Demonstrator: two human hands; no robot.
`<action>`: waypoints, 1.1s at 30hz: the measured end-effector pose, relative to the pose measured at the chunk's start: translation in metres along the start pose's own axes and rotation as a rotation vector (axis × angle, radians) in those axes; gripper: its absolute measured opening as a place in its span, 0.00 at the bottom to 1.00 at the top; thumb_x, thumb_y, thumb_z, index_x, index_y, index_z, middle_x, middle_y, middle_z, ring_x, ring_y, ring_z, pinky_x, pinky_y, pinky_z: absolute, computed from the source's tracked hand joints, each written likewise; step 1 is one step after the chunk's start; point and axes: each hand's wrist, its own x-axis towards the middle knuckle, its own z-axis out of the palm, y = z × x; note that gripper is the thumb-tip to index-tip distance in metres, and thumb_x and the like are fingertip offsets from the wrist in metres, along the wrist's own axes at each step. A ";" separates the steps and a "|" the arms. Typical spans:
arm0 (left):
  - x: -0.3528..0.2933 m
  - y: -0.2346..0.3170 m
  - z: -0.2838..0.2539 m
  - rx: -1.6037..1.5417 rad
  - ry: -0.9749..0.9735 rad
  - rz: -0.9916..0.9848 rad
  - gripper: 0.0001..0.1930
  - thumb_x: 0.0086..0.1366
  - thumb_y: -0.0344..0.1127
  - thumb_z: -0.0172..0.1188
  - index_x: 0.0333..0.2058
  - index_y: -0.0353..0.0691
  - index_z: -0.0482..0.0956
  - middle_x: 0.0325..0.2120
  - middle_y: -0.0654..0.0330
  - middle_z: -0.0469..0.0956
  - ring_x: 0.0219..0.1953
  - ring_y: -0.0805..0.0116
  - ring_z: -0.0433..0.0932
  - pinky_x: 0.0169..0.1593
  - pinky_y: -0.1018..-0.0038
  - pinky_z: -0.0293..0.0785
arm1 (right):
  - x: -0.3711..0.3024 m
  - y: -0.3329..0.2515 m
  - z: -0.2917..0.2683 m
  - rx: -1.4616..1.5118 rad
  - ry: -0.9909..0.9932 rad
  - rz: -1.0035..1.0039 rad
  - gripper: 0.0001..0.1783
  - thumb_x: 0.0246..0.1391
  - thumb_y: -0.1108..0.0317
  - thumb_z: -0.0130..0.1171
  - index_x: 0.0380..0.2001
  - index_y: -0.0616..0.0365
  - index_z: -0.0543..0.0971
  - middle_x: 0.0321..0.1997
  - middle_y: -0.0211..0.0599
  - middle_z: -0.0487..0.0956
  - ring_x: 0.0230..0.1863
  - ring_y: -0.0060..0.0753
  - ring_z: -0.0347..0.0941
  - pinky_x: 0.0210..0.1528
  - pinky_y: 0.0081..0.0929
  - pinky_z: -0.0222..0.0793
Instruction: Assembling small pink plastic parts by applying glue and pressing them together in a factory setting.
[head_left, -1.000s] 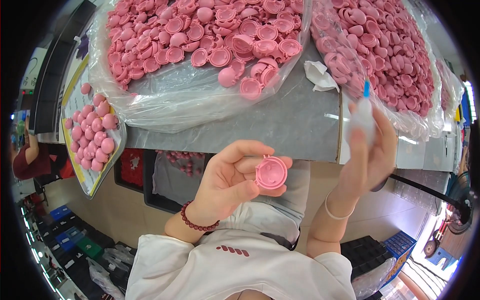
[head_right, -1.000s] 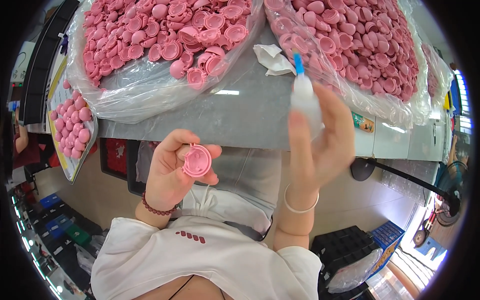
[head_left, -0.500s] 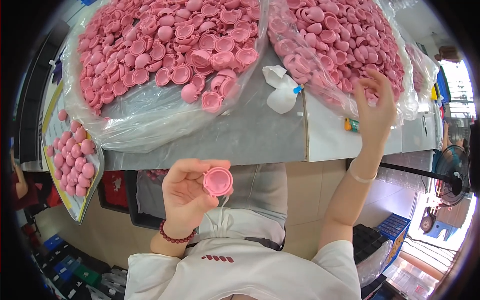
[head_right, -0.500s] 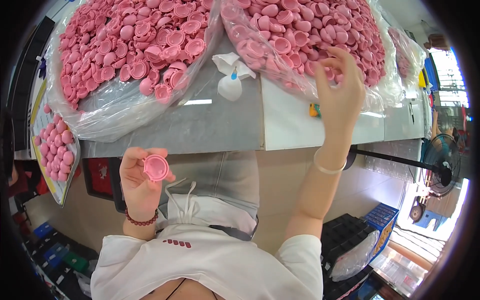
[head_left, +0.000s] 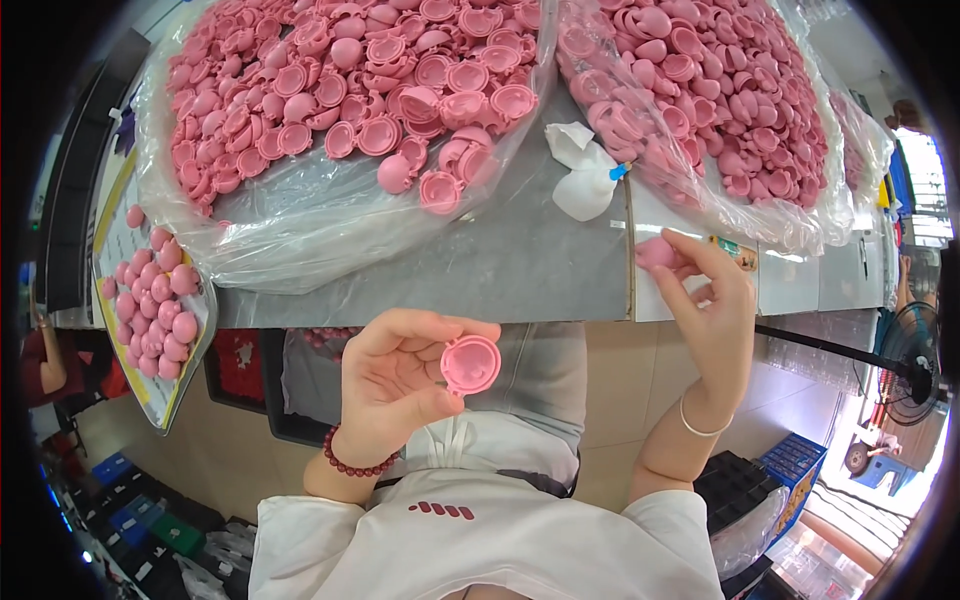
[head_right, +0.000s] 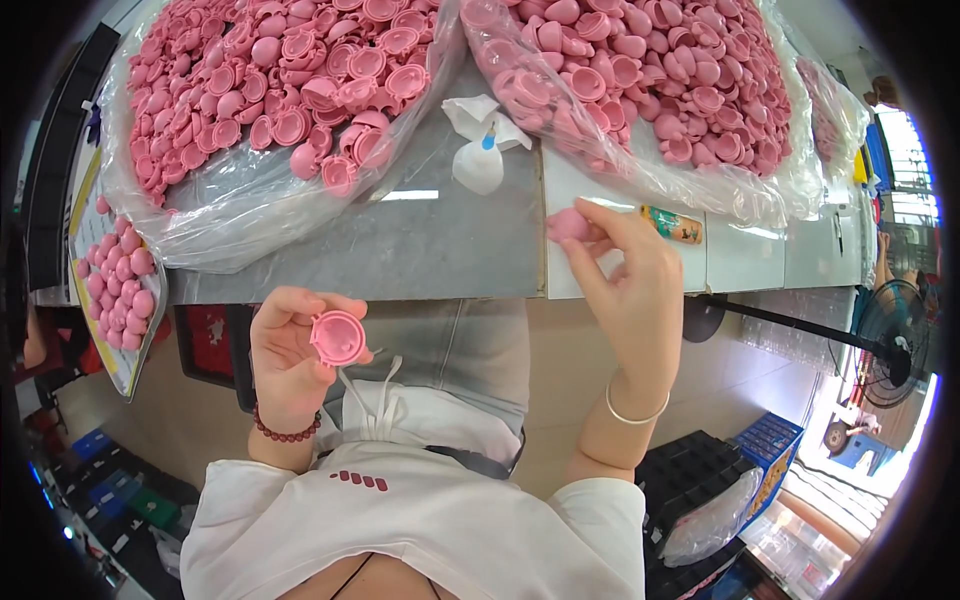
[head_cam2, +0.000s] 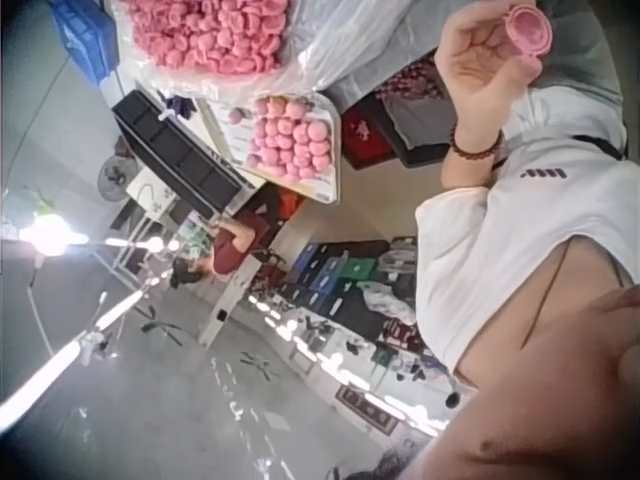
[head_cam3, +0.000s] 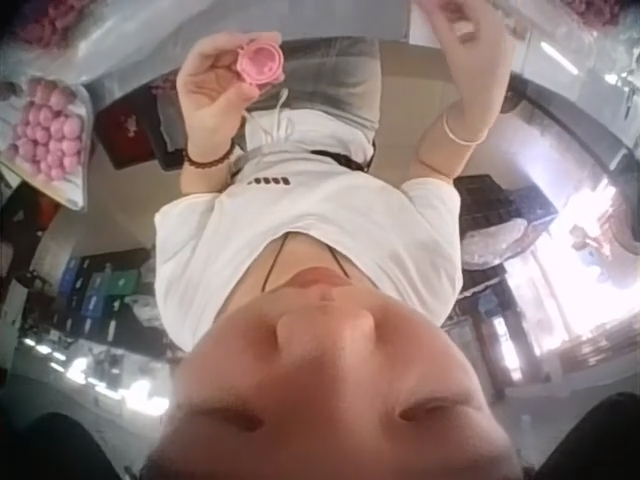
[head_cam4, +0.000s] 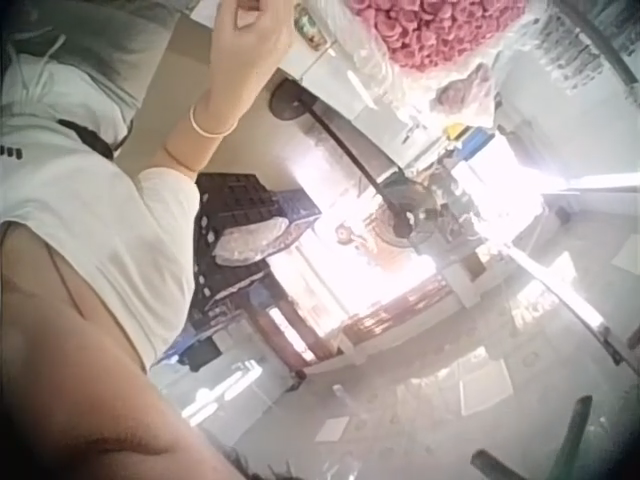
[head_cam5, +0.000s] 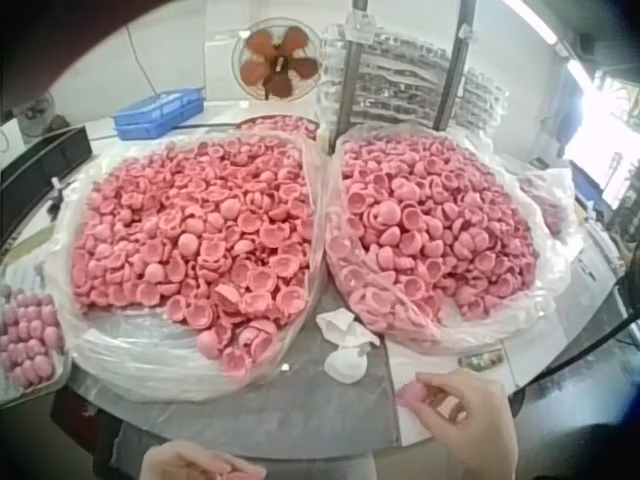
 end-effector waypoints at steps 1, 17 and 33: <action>0.000 0.000 0.000 0.004 0.002 -0.002 0.21 0.47 0.22 0.60 0.41 0.31 0.65 0.42 0.42 0.69 0.44 0.64 0.71 0.47 0.73 0.68 | 0.000 0.001 0.001 0.005 -0.001 0.001 0.16 0.38 0.74 0.59 0.35 0.62 0.76 0.28 0.30 0.74 0.24 0.14 0.66 0.18 0.10 0.56; 0.005 -0.013 0.018 0.358 0.012 0.060 0.19 0.48 0.16 0.56 0.42 0.27 0.70 0.42 0.49 0.70 0.38 0.68 0.74 0.42 0.76 0.72 | -0.031 -0.035 0.055 0.411 -0.020 -0.585 0.19 0.28 0.67 0.66 0.29 0.62 0.77 0.26 0.34 0.71 0.26 0.25 0.66 0.24 0.16 0.60; 0.004 -0.015 0.012 0.391 -0.033 0.095 0.20 0.45 0.17 0.59 0.41 0.29 0.71 0.42 0.48 0.70 0.39 0.66 0.74 0.42 0.75 0.73 | -0.037 -0.036 0.055 0.330 -0.023 -0.557 0.21 0.25 0.69 0.68 0.30 0.60 0.77 0.25 0.33 0.71 0.25 0.26 0.66 0.24 0.18 0.61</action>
